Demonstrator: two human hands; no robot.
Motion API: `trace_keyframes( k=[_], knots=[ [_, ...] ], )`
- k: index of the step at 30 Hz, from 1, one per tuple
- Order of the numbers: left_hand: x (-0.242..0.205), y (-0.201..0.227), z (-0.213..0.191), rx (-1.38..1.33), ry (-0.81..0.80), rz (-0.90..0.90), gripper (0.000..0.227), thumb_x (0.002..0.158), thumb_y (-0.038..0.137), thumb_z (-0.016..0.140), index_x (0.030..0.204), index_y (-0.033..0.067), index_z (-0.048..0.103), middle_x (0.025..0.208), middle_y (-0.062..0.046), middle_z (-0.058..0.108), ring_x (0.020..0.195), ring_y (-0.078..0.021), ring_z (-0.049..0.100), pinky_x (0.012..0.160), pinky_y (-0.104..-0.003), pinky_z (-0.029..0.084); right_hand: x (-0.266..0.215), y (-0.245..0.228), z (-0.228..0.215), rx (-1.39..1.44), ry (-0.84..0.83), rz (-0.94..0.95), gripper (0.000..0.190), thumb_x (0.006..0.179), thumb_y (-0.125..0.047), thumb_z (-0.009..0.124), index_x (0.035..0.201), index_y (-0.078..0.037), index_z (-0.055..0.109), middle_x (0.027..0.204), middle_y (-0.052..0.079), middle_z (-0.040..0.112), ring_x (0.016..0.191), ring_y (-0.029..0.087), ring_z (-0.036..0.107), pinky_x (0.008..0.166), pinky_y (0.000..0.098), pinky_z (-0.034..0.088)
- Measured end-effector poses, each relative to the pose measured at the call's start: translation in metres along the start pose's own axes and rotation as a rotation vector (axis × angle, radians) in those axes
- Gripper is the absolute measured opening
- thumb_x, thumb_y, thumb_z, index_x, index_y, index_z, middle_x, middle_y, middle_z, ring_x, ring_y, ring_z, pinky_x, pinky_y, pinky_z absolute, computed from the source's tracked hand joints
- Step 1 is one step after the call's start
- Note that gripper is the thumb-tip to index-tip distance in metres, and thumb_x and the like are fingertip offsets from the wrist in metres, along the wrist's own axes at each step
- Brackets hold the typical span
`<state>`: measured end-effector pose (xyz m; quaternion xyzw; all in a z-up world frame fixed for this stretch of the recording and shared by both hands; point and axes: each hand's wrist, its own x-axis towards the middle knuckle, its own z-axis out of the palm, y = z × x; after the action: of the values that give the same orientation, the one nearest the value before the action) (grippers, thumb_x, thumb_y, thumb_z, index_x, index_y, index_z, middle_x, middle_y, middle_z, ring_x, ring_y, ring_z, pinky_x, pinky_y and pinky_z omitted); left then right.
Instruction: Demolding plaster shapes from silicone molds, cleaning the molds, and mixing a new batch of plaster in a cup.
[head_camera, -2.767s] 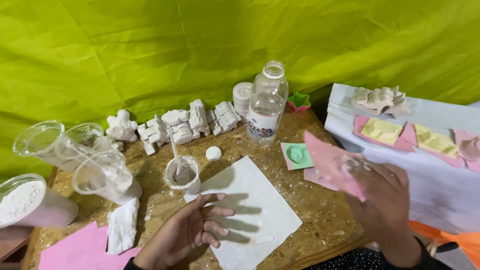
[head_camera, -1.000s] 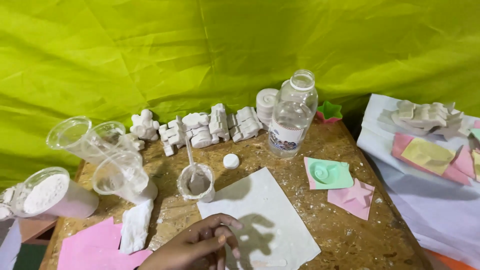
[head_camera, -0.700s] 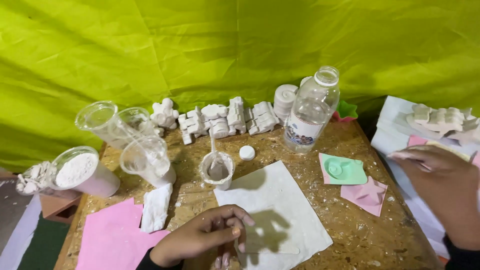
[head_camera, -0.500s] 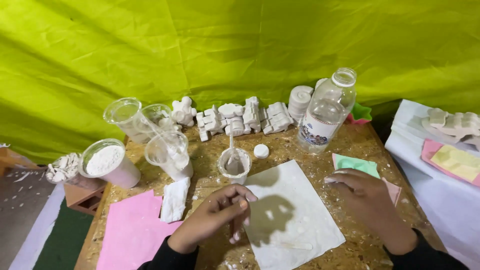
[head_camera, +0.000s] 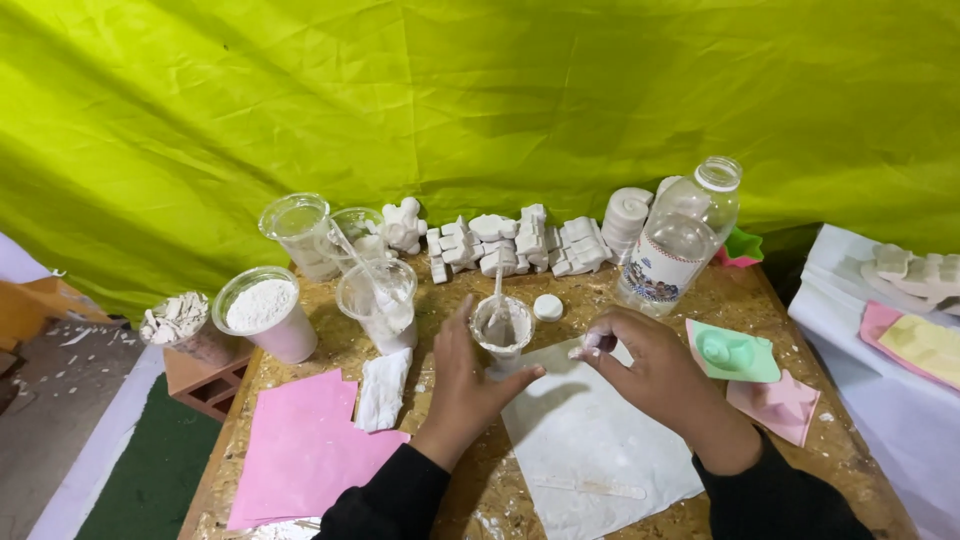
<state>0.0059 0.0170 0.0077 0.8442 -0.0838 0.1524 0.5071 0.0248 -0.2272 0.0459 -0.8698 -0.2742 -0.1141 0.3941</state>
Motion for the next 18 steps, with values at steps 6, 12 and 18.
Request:
trace_keyframes(
  k=[6, 12, 18],
  knots=[
    [0.011, -0.004, 0.002, -0.179, 0.017, 0.107, 0.070, 0.073, 0.022, 0.091, 0.132, 0.0042, 0.057, 0.121, -0.017, 0.064, 0.116, -0.0360, 0.062, 0.098, -0.044, 0.049, -0.003, 0.006, 0.012, 0.167, 0.063, -0.107, 0.015, 0.088, -0.005, 0.072, 0.099, -0.008, 0.081, 0.088, 0.004, 0.080, 0.082, 0.016, 0.079, 0.076, 0.0310, 0.062],
    [0.006, 0.015, -0.001, -0.417, -0.146, -0.008, 0.062, 0.075, 0.020, 0.087, 0.124, 0.0132, 0.050, 0.118, -0.010, 0.068, 0.105, -0.0216, 0.069, 0.086, -0.032, 0.055, -0.008, 0.018, 0.002, 0.206, -0.044, -0.137, 0.021, 0.097, -0.007, 0.056, 0.110, -0.007, 0.073, 0.098, 0.007, 0.081, 0.090, 0.018, 0.079, 0.081, 0.0312, 0.062],
    [0.022, 0.016, 0.024, -0.291, -0.165, 0.300, 0.034, 0.082, 0.006, 0.082, 0.111, 0.0102, 0.066, 0.107, -0.009, 0.065, 0.097, -0.0237, 0.063, 0.082, -0.033, 0.051, -0.011, 0.025, 0.000, 0.139, 0.164, -0.235, 0.025, 0.100, -0.012, 0.054, 0.118, -0.001, 0.067, 0.102, 0.011, 0.073, 0.094, 0.023, 0.072, 0.085, 0.0345, 0.058]
  ],
)
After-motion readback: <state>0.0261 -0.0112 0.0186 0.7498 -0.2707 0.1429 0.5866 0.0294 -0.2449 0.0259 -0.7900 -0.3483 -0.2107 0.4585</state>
